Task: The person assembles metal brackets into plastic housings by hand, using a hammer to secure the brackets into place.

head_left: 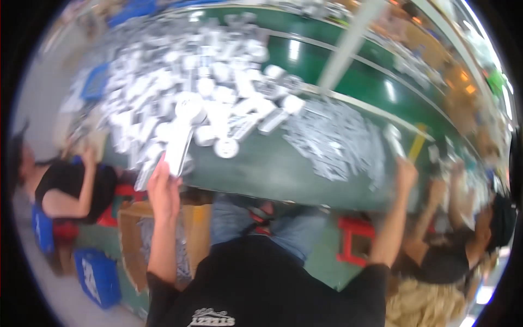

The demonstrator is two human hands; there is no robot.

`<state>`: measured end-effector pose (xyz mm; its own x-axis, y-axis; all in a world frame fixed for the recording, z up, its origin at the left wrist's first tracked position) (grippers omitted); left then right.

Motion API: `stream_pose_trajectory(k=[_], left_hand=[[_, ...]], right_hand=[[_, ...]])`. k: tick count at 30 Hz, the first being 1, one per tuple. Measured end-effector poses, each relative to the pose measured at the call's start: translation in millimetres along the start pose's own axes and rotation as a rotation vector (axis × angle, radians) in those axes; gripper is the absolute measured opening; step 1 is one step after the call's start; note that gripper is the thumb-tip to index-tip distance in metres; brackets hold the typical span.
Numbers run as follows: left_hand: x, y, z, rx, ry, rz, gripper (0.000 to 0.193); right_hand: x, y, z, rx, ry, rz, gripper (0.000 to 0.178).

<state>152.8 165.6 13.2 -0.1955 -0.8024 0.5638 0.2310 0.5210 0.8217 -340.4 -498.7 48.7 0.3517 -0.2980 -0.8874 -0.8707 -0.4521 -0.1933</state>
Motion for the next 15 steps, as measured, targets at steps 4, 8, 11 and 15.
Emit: stream_pose_trajectory(k=[4, 8, 11, 15], left_hand=[[-2, 98, -77, 0.312, 0.085, -0.112, 0.052], [-19, 186, -157, 0.56, 0.301, -0.359, 0.053], [-71, 217, -260, 0.658, 0.317, -0.361, 0.057], [-111, 247, -369, 0.68, 0.47, -0.739, 0.057]], right_hand=[[-73, -35, 33, 0.085, 0.104, -0.239, 0.038], [-31, -95, 117, 0.498, -0.257, -0.929, 0.041], [24, -158, 186, 0.598, -0.553, -1.027, 0.044], [61, -239, 231, 0.591, -0.877, -1.055, 0.049]])
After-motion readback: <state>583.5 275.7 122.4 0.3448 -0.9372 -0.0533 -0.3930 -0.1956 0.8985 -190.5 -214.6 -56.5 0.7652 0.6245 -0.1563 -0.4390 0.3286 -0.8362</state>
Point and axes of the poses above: each hand's wrist, its own z-axis away from the middle knuckle, its own x-axis out of the palm, y = z × x, the point moved 10 cm from there along -z, towards the middle knuckle, and after that the axes turned 11 degrees about z, right-handed, at the moved point
